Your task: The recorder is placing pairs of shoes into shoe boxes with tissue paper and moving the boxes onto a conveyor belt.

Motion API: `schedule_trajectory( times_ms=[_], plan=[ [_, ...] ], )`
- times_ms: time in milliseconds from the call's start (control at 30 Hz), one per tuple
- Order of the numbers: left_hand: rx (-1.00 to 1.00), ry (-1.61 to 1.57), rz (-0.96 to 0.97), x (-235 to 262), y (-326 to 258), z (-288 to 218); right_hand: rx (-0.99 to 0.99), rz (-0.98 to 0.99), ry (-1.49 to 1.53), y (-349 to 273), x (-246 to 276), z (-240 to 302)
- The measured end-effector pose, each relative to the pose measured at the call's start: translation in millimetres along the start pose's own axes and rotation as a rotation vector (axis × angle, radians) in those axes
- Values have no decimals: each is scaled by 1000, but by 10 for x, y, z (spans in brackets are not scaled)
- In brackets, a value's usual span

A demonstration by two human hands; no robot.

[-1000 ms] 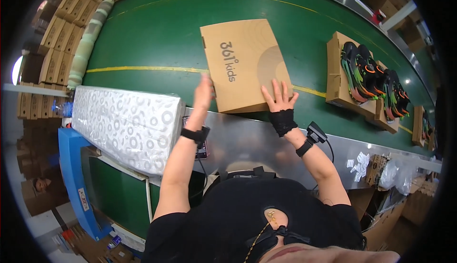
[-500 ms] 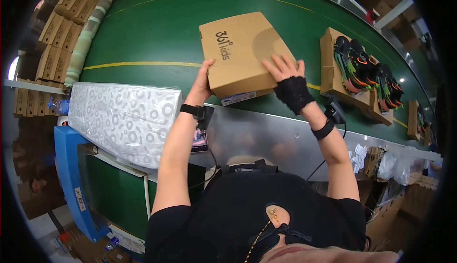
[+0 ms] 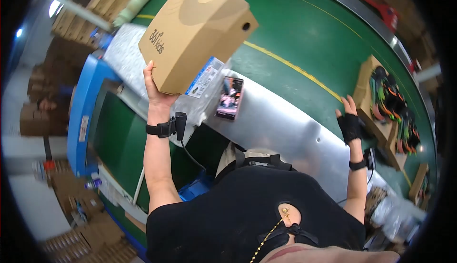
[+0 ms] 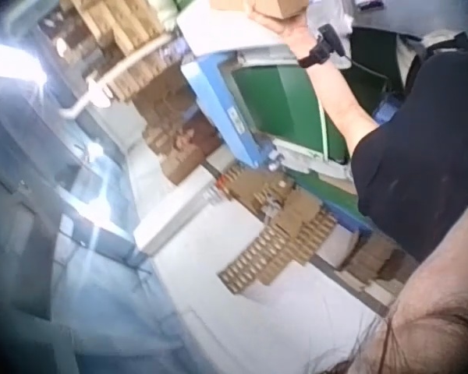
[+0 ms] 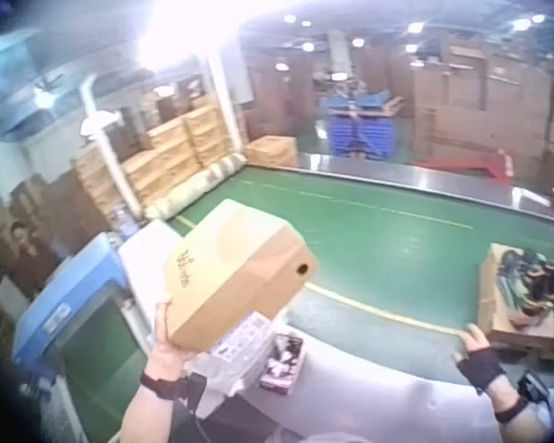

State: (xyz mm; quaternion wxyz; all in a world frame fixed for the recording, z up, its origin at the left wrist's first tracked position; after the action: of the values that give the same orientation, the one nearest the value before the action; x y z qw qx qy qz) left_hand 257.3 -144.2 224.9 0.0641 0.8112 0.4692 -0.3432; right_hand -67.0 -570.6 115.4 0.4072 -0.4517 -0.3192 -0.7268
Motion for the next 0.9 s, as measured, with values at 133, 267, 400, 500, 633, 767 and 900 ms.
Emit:
schedule_trajectory(
  times_ms=[133, 267, 400, 500, 633, 767, 900],
  plan=[
    [-186, -58, -239, 333, -612, -223, -78, 122, 5, -99, -268, -258],
    [-313, -363, -708, 831, -1117, -313, -75, 223, -12, -60, -328, -172],
    [-317, -391, -930, 1498, -1410, -299, -28, 232, -16, -6, -332, -75],
    [-445, -313, -706, 1990, -1263, -200, 8, 266, 25, -71, -299, 41],
    [-215, 41, -345, 1477, -581, 172, 29, 319, 4, -198, -183, 116],
    [-104, 436, 147, -47, -210, 1038, 163, 219, 38, -265, -13, 211],
    [-151, 1119, 462, -909, -115, 1691, 149, 81, 137, -292, 213, 296]
  ],
)
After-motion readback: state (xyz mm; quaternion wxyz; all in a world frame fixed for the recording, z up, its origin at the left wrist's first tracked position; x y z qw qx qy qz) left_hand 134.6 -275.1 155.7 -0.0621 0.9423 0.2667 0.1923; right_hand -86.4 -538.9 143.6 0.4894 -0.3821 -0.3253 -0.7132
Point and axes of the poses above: each hand's wrist, its own y-axis towards the middle knuckle, its own x-axis out of the back of the hand, z = x × y, the point moved 1 cm from there along y, towards the middle knuckle, and after that the axes turned 7 degrees about z, right-handed, at the moved point
